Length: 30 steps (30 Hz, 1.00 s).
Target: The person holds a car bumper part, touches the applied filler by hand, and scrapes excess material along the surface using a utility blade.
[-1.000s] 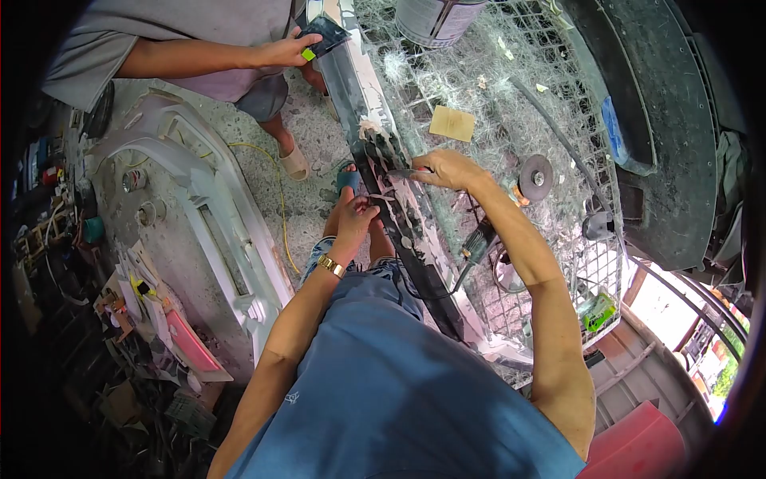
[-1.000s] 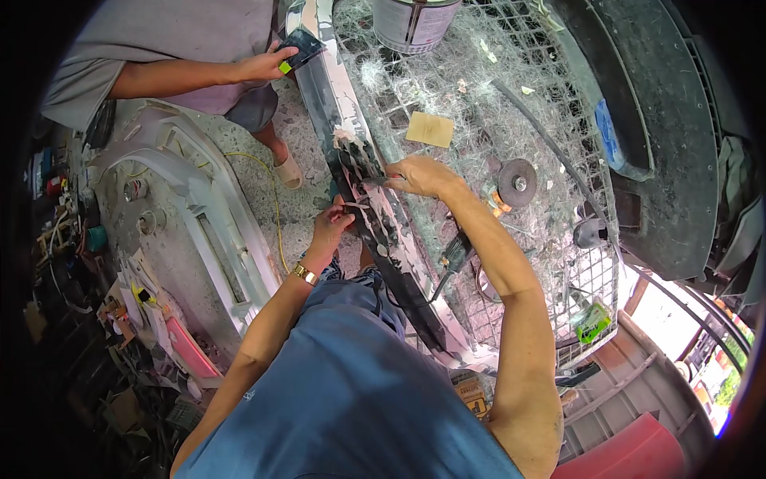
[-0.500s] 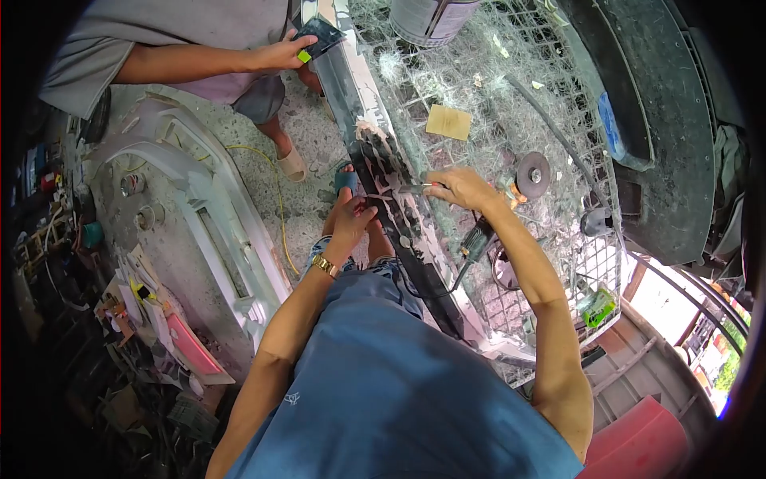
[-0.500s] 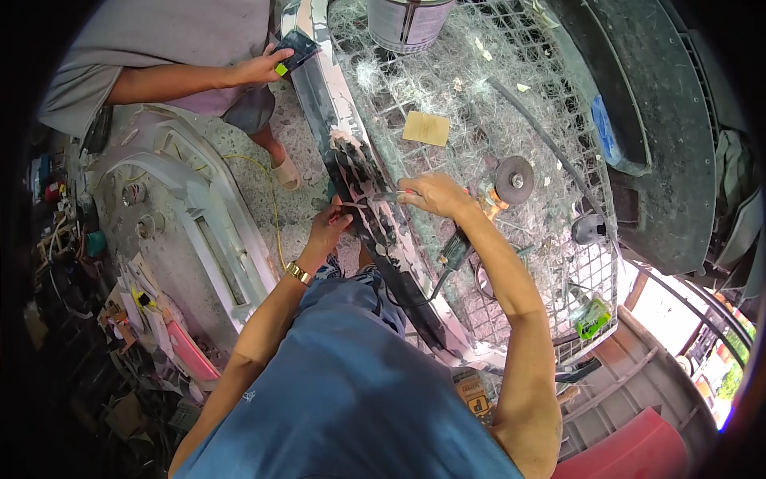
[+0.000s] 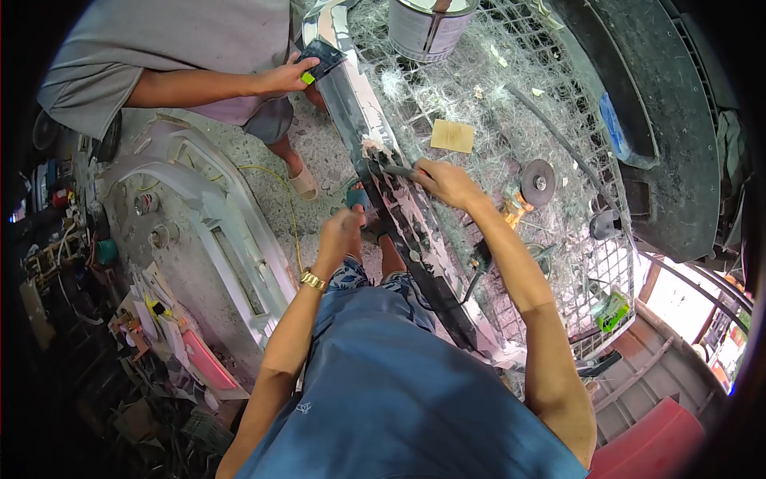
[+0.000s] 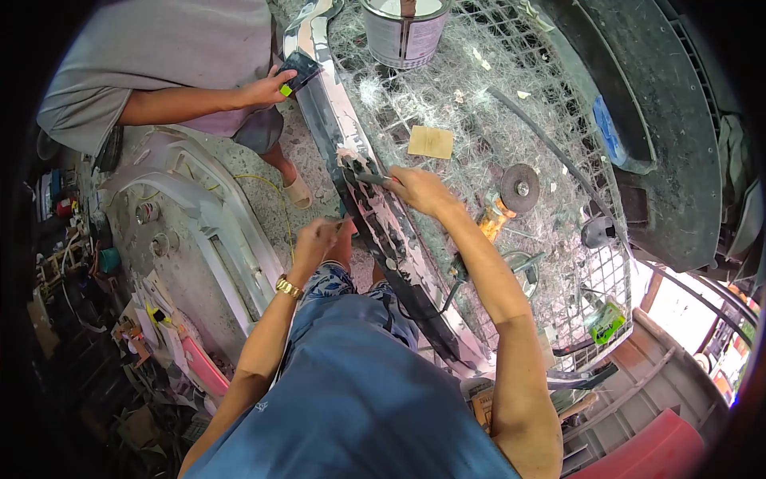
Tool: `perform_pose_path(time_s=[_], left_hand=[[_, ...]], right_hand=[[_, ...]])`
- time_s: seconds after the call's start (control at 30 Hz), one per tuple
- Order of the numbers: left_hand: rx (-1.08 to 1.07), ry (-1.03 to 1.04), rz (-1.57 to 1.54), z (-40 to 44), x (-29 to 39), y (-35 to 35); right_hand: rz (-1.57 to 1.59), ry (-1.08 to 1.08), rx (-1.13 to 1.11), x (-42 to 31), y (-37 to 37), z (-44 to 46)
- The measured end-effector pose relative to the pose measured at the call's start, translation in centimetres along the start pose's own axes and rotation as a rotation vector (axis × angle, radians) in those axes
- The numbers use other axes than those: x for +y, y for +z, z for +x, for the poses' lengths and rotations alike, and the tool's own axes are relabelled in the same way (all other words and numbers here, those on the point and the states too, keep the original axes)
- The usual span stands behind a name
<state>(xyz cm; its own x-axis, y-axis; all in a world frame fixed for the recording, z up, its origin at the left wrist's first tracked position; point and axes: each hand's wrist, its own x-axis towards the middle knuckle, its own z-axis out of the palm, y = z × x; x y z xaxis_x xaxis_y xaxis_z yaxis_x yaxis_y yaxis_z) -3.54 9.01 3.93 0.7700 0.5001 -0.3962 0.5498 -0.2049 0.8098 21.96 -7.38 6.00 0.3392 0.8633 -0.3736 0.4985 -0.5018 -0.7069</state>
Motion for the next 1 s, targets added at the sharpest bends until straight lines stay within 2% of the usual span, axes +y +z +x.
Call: perform_pose_path(time_s=[0.07,0.13,0.2,0.27,0.3,0.4,0.53,0.6,0.7,0.8,1.0], left_hand=[[0.039,-0.341,-0.197,-0.1,-2.9,-2.0],[0.066,-0.342,-0.074,-0.5,-8.9,-3.3],[0.092,-0.34,0.053,-0.2,-10.4,-4.0],[0.041,-0.55,0.019,0.1,-10.6,-4.4],[0.031,-0.547,0.034,0.4,-10.6,-4.2],[0.017,-0.481,-0.336,0.8,-10.9,-2.9],[-0.025,-0.47,-0.422,2.7,-3.6,-1.3],[-0.017,-0.413,-0.573,4.5,-0.7,-0.4],[0.063,-0.333,-0.51,7.2,1.3,0.4],[0.054,-0.296,-0.54,9.2,0.7,0.6],[0.137,-0.267,-0.533,9.2,1.2,1.2]], right_hand=[[-0.078,0.003,0.053,-0.1,0.8,1.2],[-0.074,0.025,0.063,-0.8,1.0,1.6],[-0.066,0.045,0.077,-1.0,1.2,2.0],[-0.028,0.028,0.097,-0.8,1.8,1.9],[-0.016,0.038,0.107,-0.6,2.0,1.9],[0.053,-0.038,0.17,0.0,2.8,1.8],[-0.039,-0.056,0.175,0.0,3.7,2.0],[-0.069,-0.069,0.184,0.0,4.0,1.9],[-0.136,-0.086,0.197,0.2,4.5,1.8],[-0.135,-0.081,0.179,0.0,4.4,1.5],[-0.161,-0.086,0.18,0.1,5.1,1.3]])
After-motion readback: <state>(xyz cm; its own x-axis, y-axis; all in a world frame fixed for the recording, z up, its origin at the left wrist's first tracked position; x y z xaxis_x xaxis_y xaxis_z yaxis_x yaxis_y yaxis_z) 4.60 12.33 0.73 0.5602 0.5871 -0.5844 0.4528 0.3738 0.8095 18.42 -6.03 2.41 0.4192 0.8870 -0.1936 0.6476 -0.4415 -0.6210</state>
